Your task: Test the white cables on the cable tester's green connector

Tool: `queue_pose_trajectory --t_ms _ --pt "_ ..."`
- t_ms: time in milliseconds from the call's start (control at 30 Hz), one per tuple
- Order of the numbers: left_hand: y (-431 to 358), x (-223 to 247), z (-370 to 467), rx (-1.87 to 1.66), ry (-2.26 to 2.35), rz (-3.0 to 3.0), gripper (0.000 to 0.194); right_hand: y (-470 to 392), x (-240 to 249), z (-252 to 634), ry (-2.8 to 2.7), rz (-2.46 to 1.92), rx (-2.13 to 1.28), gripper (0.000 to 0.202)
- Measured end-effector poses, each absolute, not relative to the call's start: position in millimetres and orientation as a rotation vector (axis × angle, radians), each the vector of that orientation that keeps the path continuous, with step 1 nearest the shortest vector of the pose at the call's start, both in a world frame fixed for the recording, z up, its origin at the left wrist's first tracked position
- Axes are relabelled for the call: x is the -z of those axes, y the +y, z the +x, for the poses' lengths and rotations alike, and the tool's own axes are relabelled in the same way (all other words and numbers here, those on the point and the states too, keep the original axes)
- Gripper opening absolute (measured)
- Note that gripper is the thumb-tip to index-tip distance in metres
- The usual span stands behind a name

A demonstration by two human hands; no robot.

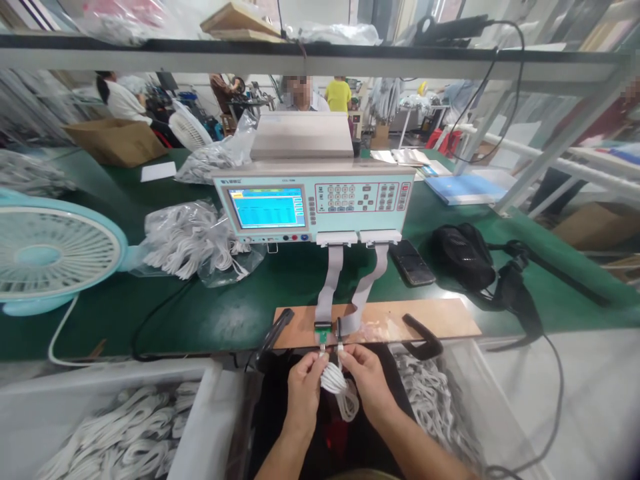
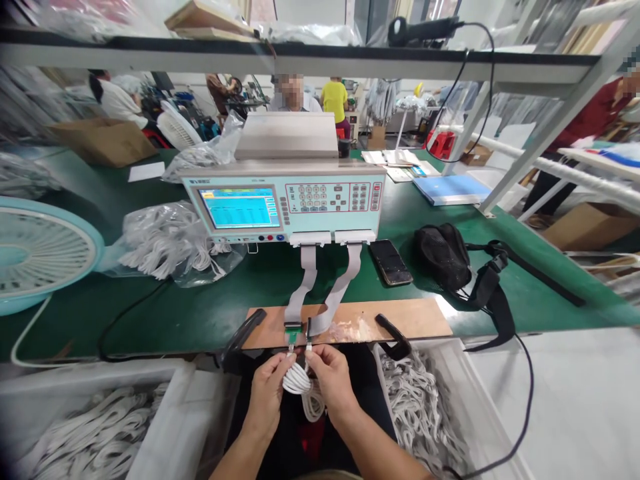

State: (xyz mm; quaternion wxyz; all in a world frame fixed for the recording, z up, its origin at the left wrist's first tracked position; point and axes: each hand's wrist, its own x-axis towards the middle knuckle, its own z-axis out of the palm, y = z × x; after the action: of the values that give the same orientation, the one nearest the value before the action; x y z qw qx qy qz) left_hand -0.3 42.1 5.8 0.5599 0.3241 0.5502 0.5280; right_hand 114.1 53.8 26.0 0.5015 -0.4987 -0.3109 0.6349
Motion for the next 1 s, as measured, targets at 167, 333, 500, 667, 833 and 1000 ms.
queue_pose_trajectory --t_ms 167,333,500,667,833,1000 --pt "39 -4 3 -1.313 1.28 0.701 0.026 54 -24 114 -0.763 -1.196 -1.557 0.027" --pt "38 0 9 -1.391 1.256 0.694 0.027 54 -24 115 -0.746 -1.166 -1.589 0.027" --pt "39 -1 12 -1.408 1.26 0.687 0.026 55 -24 116 -0.742 -1.158 -1.628 0.026" --pt "37 -4 11 -1.404 1.286 0.715 0.027 56 -26 116 -0.747 -1.168 -1.621 0.026" --pt "40 -3 10 -1.341 1.313 0.744 0.026 56 -25 117 -0.771 -1.163 -1.624 0.025" --pt "42 -4 9 -1.271 1.439 0.866 0.033 54 -21 119 -0.765 -1.179 -1.666 0.024"
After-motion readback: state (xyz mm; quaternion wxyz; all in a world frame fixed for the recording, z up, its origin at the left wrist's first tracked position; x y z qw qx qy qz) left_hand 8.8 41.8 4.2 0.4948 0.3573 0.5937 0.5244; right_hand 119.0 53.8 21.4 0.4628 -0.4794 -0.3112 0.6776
